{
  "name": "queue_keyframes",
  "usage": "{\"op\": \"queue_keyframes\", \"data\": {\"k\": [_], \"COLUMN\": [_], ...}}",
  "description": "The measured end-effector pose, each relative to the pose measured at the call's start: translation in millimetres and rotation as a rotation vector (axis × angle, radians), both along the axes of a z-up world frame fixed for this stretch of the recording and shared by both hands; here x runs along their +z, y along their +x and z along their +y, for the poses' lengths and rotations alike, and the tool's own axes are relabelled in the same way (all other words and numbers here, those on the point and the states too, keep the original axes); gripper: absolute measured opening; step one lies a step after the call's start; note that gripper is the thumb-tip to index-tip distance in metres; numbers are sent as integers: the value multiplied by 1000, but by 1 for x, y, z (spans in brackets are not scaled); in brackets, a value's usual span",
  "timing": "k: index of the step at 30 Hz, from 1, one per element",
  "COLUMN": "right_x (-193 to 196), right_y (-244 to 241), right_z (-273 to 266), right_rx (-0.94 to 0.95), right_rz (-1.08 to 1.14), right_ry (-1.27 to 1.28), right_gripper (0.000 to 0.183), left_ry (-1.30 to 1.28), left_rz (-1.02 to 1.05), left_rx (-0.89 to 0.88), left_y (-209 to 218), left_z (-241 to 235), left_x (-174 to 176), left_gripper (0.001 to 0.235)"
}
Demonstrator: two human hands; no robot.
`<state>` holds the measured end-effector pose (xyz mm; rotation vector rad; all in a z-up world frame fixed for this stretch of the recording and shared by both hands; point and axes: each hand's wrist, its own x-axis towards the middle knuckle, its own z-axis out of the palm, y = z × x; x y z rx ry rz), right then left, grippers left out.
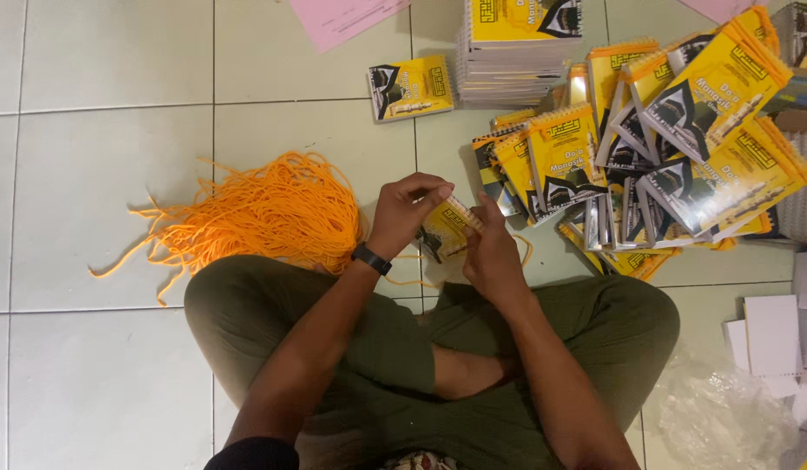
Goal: The person sits on the floor and ties orange string around the spiral binding of yellow notebooks. They pull the string through the binding, tie a knot, and place the finished notebook into a growing stack.
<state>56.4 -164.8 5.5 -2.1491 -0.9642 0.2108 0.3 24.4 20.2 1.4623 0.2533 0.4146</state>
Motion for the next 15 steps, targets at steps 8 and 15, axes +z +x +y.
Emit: {"op": "queue_keyframes", "data": {"k": [8, 15], "right_x": [-24, -25], "right_y": [26, 30], "right_z": [9, 8], "right_rx": [-114, -148], "right_rz": [425, 510], "right_ry": [339, 435], "right_gripper": [41, 46], "left_ry": [-225, -126], "left_rz": [-228, -375], "left_rx": [461, 583], "left_y": [-7, -30], "left_z": [39, 66], "left_x": [50, 91], "left_gripper": [13, 15]}}
